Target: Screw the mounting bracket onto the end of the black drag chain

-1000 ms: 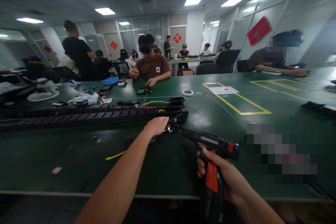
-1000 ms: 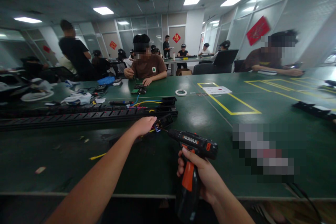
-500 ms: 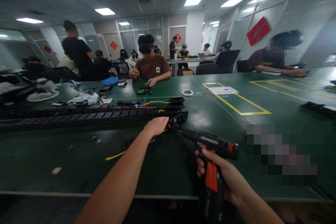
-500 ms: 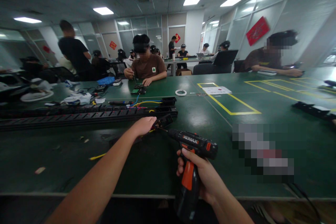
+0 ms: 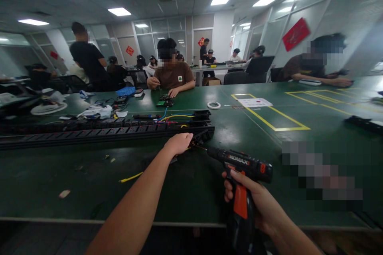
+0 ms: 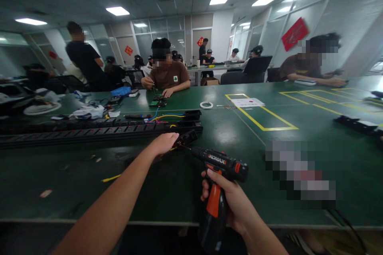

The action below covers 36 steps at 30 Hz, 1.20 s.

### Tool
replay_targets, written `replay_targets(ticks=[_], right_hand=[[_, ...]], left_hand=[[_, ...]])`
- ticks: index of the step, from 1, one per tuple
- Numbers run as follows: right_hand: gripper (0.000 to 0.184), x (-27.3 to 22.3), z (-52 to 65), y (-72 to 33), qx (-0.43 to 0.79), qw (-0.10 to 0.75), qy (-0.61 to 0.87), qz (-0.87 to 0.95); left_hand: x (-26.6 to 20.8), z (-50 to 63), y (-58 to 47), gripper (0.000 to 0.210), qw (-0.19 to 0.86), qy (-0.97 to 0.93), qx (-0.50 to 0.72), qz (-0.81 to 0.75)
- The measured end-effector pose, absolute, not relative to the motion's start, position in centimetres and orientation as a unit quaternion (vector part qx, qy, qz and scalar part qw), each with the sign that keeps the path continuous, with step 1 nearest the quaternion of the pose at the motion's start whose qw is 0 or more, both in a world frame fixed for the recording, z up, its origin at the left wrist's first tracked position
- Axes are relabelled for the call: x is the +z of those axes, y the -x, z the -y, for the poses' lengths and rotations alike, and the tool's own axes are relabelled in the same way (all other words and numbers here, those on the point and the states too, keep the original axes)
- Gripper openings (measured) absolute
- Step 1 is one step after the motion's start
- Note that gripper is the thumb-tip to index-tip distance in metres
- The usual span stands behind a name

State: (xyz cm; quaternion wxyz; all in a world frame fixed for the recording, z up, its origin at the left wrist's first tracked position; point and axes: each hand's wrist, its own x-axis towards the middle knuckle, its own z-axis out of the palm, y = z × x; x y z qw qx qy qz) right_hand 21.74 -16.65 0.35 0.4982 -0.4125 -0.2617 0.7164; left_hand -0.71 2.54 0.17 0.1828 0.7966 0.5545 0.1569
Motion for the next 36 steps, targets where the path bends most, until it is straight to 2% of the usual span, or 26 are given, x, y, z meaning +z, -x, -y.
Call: replay_targets(ticks=[36], right_hand=[[0.021, 0.69, 16.58, -21.65, 0.714, 0.494, 0.427, 0.253]], left_hand=[[0.25, -2.48, 0.76, 0.06, 0.179, -0.796, 0.143, -0.56]])
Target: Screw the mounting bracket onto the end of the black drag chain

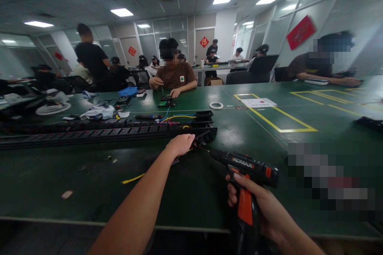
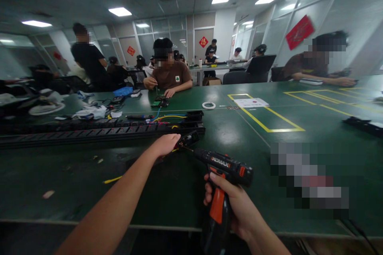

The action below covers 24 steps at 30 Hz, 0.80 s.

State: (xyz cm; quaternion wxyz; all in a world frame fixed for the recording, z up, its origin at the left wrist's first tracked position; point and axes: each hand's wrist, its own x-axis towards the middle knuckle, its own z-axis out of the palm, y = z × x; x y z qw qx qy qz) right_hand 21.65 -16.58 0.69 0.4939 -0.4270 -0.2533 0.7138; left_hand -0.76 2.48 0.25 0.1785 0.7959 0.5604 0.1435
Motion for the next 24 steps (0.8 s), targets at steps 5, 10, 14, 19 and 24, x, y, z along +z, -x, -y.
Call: replay_targets(ticks=[5, 10, 14, 19, 24], right_hand=[[0.019, 0.6, 16.54, -21.63, 0.714, 0.494, 0.422, 0.262], [0.019, 0.58, 16.57, -21.59, 0.714, 0.495, 0.421, 0.26], [0.019, 0.65, 16.57, -21.56, 0.712, 0.497, 0.422, 0.26], [0.019, 0.76, 16.6, -21.55, 0.715, 0.495, 0.419, 0.26], [0.019, 0.71, 16.62, -21.56, 0.716, 0.497, 0.417, 0.256]], left_hand=[[0.43, -2.35, 0.71, 0.061, 0.18, -0.793, 0.142, -0.565], [0.53, -2.31, 0.7, 0.06, 0.18, -0.793, 0.137, -0.565], [0.63, -2.19, 0.79, 0.062, 0.178, -0.798, 0.138, -0.559], [0.69, -2.08, 0.81, 0.063, 0.182, -0.793, 0.141, -0.564], [0.69, -2.13, 0.73, 0.06, 0.185, -0.794, 0.142, -0.561]])
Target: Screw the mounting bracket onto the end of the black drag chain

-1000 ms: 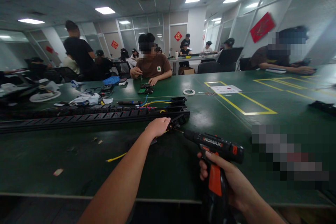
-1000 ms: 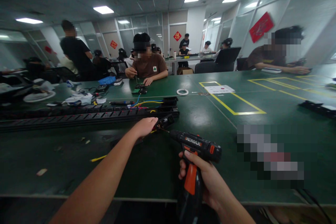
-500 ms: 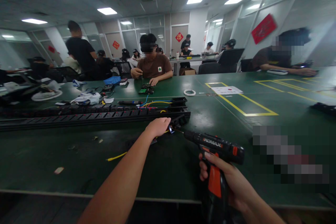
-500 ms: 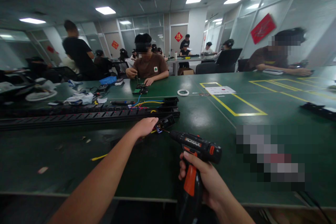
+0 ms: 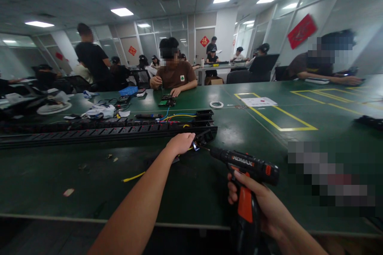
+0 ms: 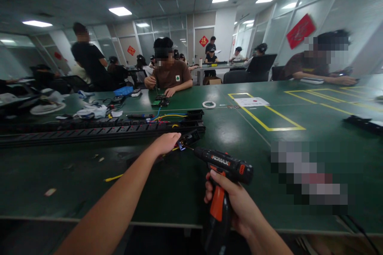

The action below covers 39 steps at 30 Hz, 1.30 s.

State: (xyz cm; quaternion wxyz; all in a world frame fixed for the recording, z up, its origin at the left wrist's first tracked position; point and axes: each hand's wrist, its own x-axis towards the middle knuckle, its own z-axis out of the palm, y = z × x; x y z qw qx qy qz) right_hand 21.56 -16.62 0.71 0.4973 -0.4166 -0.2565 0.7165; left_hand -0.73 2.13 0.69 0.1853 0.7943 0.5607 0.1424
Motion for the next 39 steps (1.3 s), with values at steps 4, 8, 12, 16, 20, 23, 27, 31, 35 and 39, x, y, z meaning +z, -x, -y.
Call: replay_targets(ticks=[4, 8, 12, 16, 20, 23, 27, 31, 35, 39], right_hand=[[0.019, 0.67, 16.62, -21.57, 0.715, 0.496, 0.418, 0.261], [0.021, 0.73, 16.62, -21.6, 0.716, 0.494, 0.414, 0.268], [0.021, 0.72, 16.6, -21.62, 0.715, 0.496, 0.416, 0.266], [0.023, 0.62, 16.62, -21.63, 0.712, 0.499, 0.418, 0.262], [0.022, 0.64, 16.66, -21.64, 0.714, 0.501, 0.417, 0.255], [0.022, 0.71, 16.65, -21.65, 0.717, 0.498, 0.421, 0.248], [0.022, 0.71, 16.59, -21.71, 0.718, 0.498, 0.419, 0.247], [0.022, 0.63, 16.59, -21.77, 0.719, 0.498, 0.42, 0.241], [0.022, 0.66, 16.64, -21.76, 0.721, 0.498, 0.418, 0.242], [0.021, 0.7, 16.63, -21.72, 0.716, 0.501, 0.418, 0.248]], left_hand=[[0.73, -2.1, 0.66, 0.059, 0.177, -0.796, 0.138, -0.562], [0.73, -2.15, 0.61, 0.061, 0.172, -0.799, 0.129, -0.562], [0.62, -2.28, 0.67, 0.058, 0.176, -0.797, 0.136, -0.562], [0.49, -2.28, 0.8, 0.06, 0.181, -0.795, 0.146, -0.56], [0.44, -2.31, 0.8, 0.058, 0.18, -0.795, 0.149, -0.56], [0.5, -2.32, 0.73, 0.057, 0.18, -0.795, 0.145, -0.562], [0.66, -2.19, 0.72, 0.059, 0.181, -0.793, 0.14, -0.565], [0.69, -2.13, 0.73, 0.059, 0.178, -0.792, 0.143, -0.566], [0.64, -2.16, 0.65, 0.058, 0.179, -0.793, 0.145, -0.563], [0.65, -2.16, 0.6, 0.06, 0.183, -0.791, 0.139, -0.567]])
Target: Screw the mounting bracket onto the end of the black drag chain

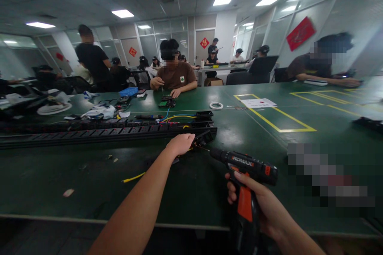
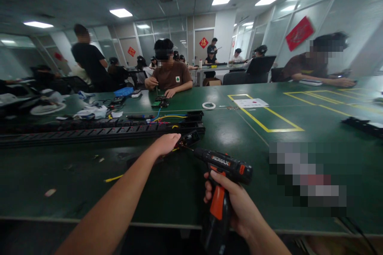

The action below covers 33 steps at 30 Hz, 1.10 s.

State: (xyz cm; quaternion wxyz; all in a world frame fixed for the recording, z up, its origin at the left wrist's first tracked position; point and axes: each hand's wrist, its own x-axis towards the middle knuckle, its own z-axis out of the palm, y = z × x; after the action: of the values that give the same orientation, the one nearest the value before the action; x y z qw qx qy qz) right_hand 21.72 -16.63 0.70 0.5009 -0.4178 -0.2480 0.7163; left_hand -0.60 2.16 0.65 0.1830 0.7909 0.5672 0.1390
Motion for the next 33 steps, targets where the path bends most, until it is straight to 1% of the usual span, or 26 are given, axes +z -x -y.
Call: replay_targets(ticks=[33], right_hand=[[0.017, 0.5, 16.51, -21.65, 0.721, 0.5, 0.407, 0.254]], left_hand=[[-0.08, -2.73, 0.91, 0.059, 0.169, -0.806, 0.155, -0.545]])
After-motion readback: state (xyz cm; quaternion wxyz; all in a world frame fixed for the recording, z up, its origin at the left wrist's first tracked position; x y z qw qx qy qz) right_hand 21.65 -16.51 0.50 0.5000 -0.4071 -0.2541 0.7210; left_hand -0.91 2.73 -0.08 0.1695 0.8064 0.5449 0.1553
